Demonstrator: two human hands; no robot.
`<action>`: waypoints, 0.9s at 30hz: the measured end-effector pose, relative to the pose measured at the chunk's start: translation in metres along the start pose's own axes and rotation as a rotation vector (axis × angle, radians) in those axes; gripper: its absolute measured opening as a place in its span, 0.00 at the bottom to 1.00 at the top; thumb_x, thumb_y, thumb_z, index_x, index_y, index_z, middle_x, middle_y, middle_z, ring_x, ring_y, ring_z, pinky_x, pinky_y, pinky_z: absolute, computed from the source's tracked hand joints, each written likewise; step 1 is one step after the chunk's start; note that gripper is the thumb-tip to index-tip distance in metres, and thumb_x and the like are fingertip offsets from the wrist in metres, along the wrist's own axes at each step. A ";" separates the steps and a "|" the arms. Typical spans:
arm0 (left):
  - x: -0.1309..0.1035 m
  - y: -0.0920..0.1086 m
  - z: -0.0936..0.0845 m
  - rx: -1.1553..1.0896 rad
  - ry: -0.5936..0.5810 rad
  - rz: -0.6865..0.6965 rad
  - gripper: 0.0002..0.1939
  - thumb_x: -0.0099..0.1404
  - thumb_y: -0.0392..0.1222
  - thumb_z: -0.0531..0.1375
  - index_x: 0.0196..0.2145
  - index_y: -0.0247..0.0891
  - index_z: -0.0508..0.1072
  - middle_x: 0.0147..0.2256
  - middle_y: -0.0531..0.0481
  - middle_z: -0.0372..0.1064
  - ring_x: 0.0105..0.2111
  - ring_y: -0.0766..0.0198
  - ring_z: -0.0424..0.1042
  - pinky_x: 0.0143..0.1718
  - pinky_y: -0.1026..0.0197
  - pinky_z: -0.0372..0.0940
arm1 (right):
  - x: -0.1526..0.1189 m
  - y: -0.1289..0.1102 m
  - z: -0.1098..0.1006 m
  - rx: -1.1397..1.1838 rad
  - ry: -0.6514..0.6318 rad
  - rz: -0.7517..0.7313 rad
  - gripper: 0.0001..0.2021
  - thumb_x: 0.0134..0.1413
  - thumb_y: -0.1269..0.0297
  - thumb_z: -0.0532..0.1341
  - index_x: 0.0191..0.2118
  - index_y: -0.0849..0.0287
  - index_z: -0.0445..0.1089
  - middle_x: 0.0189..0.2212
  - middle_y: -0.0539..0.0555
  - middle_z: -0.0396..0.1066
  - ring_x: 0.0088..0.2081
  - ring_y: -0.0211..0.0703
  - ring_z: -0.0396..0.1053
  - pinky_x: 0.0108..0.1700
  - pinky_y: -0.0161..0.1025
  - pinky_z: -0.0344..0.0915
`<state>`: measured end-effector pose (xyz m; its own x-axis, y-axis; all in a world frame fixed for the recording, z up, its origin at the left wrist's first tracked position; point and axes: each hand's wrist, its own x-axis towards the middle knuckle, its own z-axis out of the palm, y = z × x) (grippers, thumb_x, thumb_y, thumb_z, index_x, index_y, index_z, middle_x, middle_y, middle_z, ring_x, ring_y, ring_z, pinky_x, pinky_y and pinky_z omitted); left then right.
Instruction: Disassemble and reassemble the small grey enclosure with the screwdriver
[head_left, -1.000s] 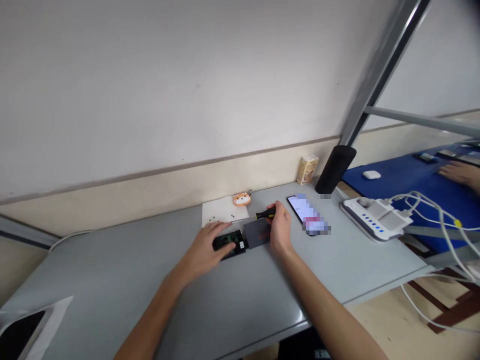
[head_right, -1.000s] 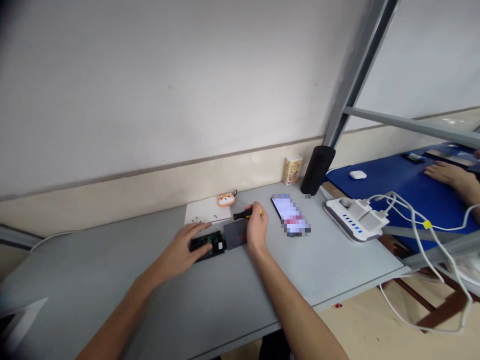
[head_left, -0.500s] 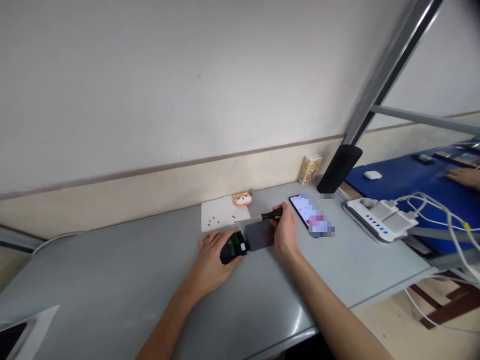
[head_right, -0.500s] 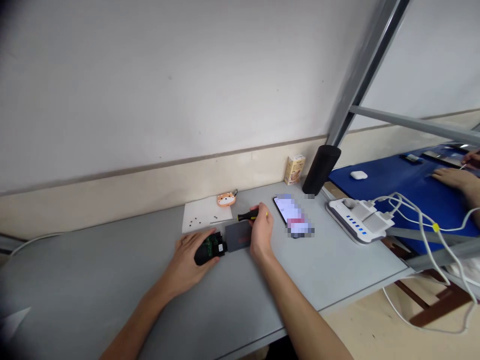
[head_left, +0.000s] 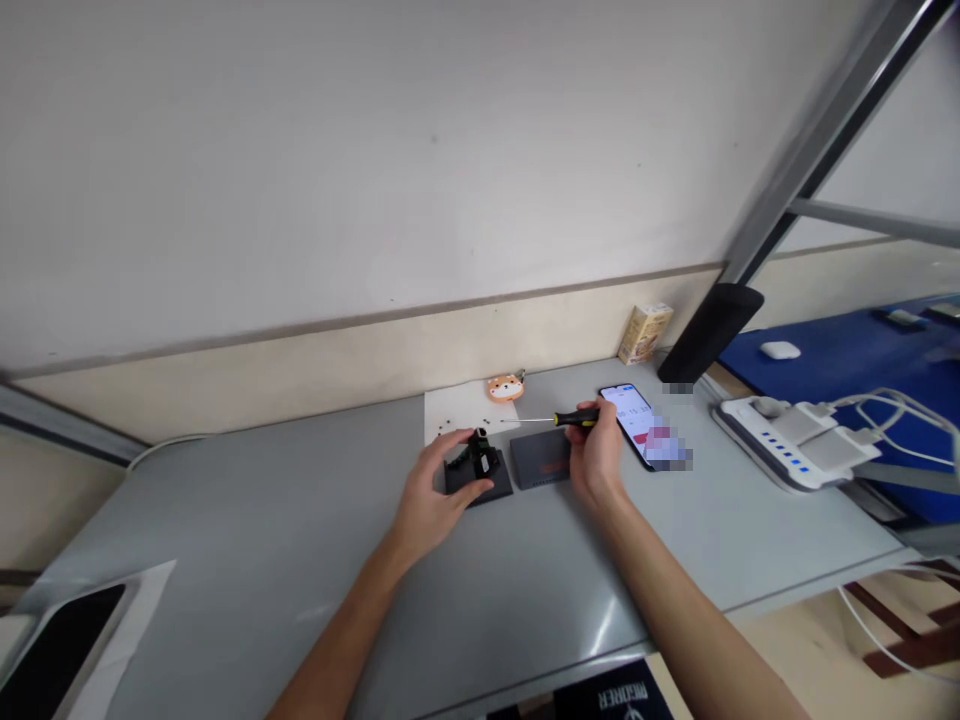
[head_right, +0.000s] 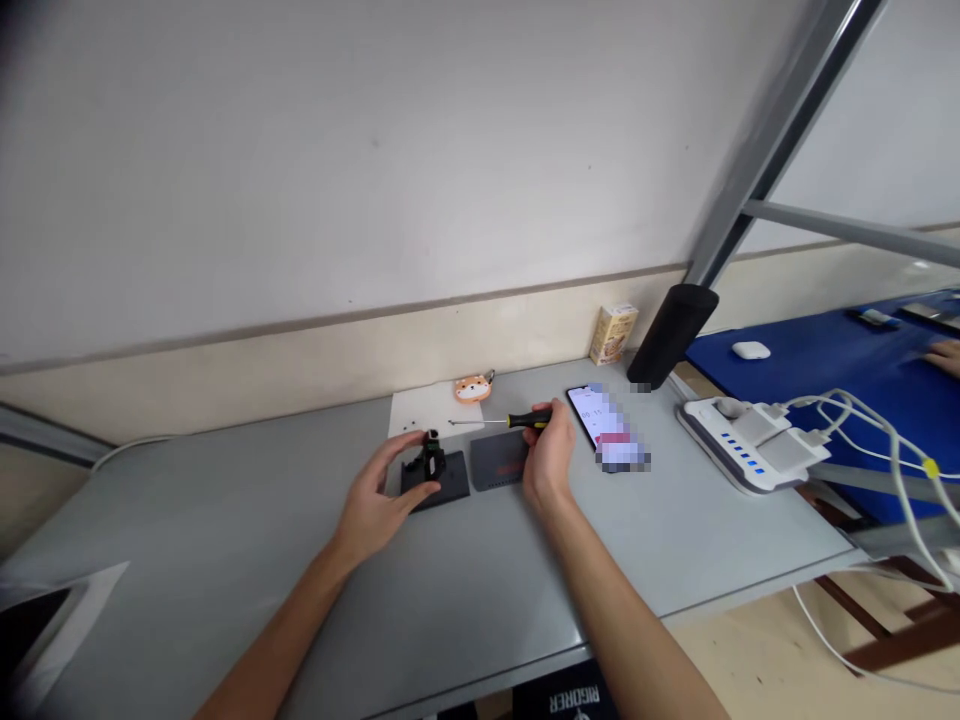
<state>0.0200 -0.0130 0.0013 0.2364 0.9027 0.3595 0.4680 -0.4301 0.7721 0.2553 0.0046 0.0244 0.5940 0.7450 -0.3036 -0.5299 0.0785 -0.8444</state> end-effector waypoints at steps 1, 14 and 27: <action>-0.001 0.004 -0.002 -0.025 0.036 0.007 0.30 0.64 0.52 0.69 0.61 0.50 0.67 0.59 0.46 0.69 0.62 0.52 0.67 0.66 0.44 0.61 | 0.001 0.000 0.000 0.025 0.004 -0.011 0.12 0.58 0.51 0.55 0.32 0.55 0.64 0.20 0.44 0.56 0.20 0.36 0.54 0.21 0.34 0.56; -0.029 0.030 0.014 0.336 -0.491 0.464 0.29 0.65 0.55 0.67 0.61 0.49 0.70 0.49 0.43 0.74 0.53 0.49 0.71 0.59 0.42 0.62 | 0.011 0.001 -0.002 0.210 -0.017 -0.019 0.07 0.54 0.60 0.59 0.31 0.57 0.63 0.27 0.46 0.64 0.19 0.30 0.52 0.20 0.33 0.50; 0.004 -0.018 -0.033 0.406 -0.189 0.120 0.10 0.72 0.43 0.55 0.41 0.41 0.76 0.35 0.49 0.70 0.37 0.59 0.70 0.46 0.53 0.65 | 0.004 0.012 0.000 -0.136 -0.087 -0.130 0.19 0.60 0.44 0.57 0.32 0.57 0.70 0.24 0.48 0.62 0.26 0.38 0.63 0.24 0.33 0.60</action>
<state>-0.0158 -0.0009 0.0058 0.4428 0.8438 0.3034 0.7143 -0.5364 0.4494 0.2514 0.0083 0.0133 0.5946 0.7892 -0.1537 -0.3618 0.0918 -0.9277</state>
